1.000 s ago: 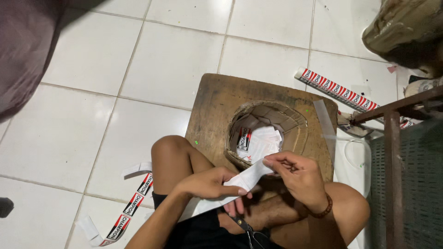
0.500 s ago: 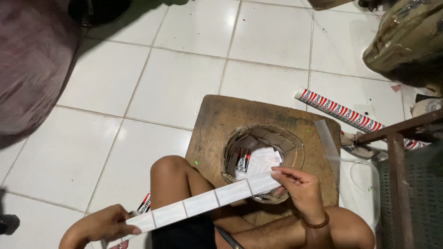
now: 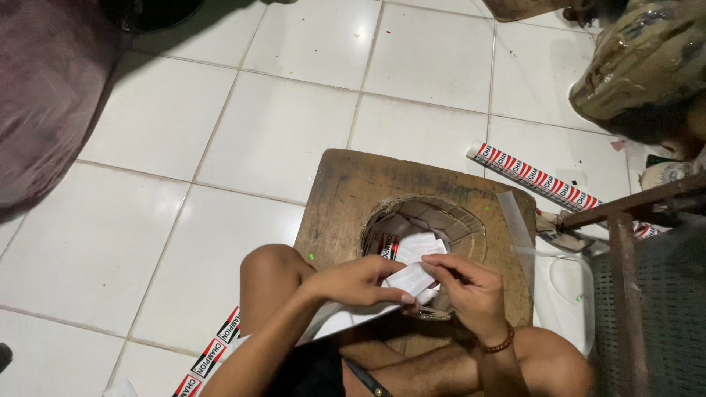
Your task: The person sits cross-legged on the floor and uses scissors to cut a long strip of white paper into smaller pieces. The cut pieces are placed into a cardboard box positioned on a wooden stool in front of them.
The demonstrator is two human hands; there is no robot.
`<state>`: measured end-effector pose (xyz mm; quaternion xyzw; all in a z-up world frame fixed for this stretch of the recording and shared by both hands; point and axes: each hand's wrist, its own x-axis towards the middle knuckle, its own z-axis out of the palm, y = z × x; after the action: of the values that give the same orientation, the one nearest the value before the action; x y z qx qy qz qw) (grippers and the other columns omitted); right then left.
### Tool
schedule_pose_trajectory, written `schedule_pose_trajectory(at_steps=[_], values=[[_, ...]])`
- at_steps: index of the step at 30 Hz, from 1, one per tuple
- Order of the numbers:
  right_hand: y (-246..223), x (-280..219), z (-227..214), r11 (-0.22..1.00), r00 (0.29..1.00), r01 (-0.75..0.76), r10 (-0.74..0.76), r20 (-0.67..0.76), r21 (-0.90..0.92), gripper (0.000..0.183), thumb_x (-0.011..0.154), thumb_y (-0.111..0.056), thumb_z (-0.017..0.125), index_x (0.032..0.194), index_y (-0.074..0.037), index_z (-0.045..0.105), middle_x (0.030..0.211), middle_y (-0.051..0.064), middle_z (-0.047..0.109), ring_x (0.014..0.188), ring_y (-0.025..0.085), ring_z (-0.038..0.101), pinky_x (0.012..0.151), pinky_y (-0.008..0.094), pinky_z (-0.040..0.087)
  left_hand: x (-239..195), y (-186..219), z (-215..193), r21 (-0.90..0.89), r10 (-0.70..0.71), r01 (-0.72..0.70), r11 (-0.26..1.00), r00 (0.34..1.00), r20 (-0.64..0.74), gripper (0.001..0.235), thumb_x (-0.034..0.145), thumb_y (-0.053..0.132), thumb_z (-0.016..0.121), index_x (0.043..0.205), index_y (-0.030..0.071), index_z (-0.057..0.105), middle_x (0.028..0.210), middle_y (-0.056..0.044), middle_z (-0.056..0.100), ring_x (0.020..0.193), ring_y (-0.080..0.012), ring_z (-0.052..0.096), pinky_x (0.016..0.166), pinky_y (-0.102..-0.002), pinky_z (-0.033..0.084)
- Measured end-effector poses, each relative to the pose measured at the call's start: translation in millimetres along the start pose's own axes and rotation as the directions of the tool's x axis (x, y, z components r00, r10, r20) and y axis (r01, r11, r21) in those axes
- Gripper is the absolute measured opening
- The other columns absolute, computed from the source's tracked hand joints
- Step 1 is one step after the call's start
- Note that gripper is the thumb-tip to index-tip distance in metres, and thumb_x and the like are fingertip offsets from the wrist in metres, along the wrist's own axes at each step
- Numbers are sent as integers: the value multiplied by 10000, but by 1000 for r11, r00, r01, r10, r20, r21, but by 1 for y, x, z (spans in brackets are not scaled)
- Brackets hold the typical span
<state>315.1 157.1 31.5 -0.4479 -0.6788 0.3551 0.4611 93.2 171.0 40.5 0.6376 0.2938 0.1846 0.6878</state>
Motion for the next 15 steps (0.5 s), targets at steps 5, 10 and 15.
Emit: schedule_pose_trajectory(at_steps=[5, 10, 15], values=[[38, -4, -16, 987, 971, -163, 159, -179, -9, 143, 827, -65, 765, 970, -63, 769, 860, 45, 769, 649, 64, 655, 560, 173, 531, 22, -26, -13, -229, -263, 345, 910, 909, 324, 255, 1048, 194, 543, 1144, -5, 670, 851, -105, 739, 664, -168, 727, 531, -187, 524], [44, 1, -10, 944, 929, -294, 319, -187, 151, 104, 866, -40, 771, 969, -43, 778, 742, 113, 730, 582, 105, 616, 579, 278, 566, 25, -19, -14, -304, -240, 311, 901, 939, 248, 292, 1008, 185, 558, 981, -35, 748, 826, -178, 743, 765, -169, 737, 728, -286, 599], [45, 3, -14, 918, 920, -310, 355, -164, 248, 128, 881, -48, 757, 1005, -16, 759, 757, 140, 725, 561, 115, 638, 548, 268, 567, 23, 17, -14, -274, -300, 342, 899, 936, 184, 277, 971, 148, 575, 895, -51, 753, 704, -199, 724, 646, -202, 738, 622, -290, 607]])
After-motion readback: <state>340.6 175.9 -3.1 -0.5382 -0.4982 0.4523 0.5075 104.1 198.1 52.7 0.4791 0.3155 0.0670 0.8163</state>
